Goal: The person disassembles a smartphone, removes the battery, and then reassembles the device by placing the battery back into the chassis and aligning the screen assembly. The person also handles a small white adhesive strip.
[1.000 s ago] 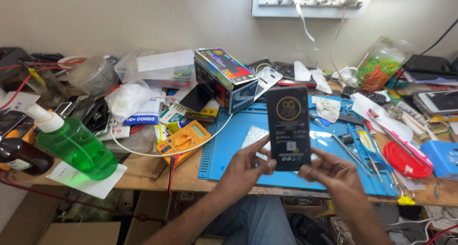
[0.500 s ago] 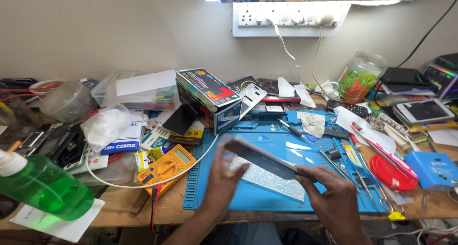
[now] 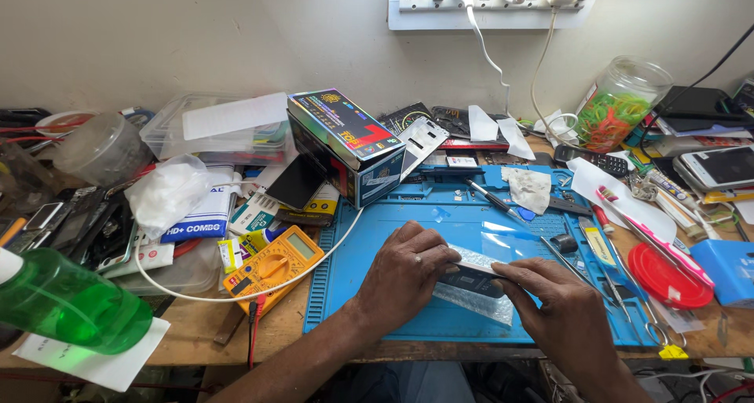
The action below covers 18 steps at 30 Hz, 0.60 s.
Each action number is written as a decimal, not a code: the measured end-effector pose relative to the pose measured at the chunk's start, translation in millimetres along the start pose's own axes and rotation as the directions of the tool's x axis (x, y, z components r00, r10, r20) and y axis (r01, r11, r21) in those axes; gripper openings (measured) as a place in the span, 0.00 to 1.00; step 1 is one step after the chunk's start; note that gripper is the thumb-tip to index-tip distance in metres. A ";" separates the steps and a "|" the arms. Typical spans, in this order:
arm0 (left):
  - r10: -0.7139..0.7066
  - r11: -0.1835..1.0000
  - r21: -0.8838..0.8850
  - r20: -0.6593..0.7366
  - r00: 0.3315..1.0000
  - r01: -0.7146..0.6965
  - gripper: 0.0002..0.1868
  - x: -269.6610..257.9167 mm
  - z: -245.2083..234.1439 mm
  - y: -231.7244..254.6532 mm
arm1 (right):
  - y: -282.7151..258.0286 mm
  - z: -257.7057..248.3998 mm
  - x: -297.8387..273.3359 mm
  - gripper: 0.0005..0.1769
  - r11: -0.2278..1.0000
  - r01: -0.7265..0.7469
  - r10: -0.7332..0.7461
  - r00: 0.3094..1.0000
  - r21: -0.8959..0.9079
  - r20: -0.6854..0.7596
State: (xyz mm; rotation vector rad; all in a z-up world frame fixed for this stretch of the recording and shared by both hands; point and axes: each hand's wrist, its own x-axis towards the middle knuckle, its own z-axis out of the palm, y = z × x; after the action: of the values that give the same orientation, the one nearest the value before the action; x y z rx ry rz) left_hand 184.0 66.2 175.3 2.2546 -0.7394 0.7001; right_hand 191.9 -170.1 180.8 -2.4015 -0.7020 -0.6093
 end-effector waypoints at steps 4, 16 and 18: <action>-0.023 1.000 0.004 0.037 0.999 0.022 0.06 5.2 -1.7 1.8 | 4.7 1.0 5.2 0.13 0.993 -0.119 0.117 0.988 0.016 0.096; 0.151 0.954 0.225 0.210 0.966 -0.199 0.14 -31.7 -21.3 -48.0 | 30.6 19.7 -28.8 0.20 0.873 0.414 -0.433 0.901 -0.258 -0.019; 0.146 0.958 0.201 0.266 0.953 -0.203 0.14 -37.3 -22.7 -48.2 | 34.3 25.2 -41.2 0.24 0.892 0.376 -0.372 0.926 -0.251 0.067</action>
State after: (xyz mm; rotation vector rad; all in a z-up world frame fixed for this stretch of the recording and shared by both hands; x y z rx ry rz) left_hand 183.7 124.2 145.9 2.5381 -1.0380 0.6156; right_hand 187.6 -192.8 126.3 -2.5262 -1.1749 -0.8869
